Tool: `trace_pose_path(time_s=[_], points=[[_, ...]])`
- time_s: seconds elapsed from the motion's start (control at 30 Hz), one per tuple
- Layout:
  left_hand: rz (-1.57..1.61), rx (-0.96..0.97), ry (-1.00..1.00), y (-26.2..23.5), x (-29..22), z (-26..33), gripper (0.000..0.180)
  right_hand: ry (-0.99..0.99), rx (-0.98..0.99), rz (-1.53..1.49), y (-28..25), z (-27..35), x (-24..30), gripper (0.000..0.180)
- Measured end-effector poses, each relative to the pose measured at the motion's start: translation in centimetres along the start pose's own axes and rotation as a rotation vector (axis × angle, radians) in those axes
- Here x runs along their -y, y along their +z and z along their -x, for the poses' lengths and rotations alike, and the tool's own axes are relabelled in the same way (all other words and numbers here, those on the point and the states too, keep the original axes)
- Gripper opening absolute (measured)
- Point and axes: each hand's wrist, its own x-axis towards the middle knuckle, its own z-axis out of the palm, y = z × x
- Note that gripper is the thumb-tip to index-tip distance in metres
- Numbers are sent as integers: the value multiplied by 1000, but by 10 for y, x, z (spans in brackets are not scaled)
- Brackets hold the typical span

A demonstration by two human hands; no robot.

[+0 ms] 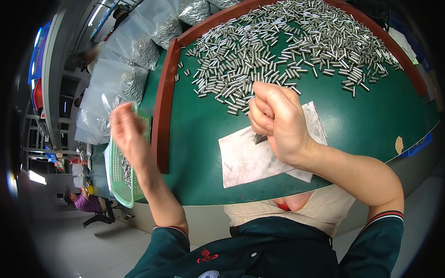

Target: The recorder is inspecting and sorting small cylindrical metal components at an industrial workbench using a small metal tool.

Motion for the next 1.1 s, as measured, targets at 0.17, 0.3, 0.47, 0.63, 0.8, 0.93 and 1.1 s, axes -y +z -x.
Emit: trace_pose_path(time_s=[0.17,0.3,0.47,0.63,0.8,0.93,1.1], points=[[-909,-350,332,-78,28,-31,23,4,18,12,5,1,0,40],[-792,-180,518,-53,43,-32,26,7,19,5,3,0,-1,40],[-425,380,573,29,36,11,15,-9,5,-57,-2,1,3,37],[-392,637,588,57,32,40,18,12,-11,14,4,-1,1,39],[-365,677,602,66,34,45,18,14,8,17,2,0,2,38],[-390,720,557,67,34,47,17,13,-10,28,3,0,3,37],[-417,683,563,62,36,46,15,18,-2,29,3,-1,2,38]])
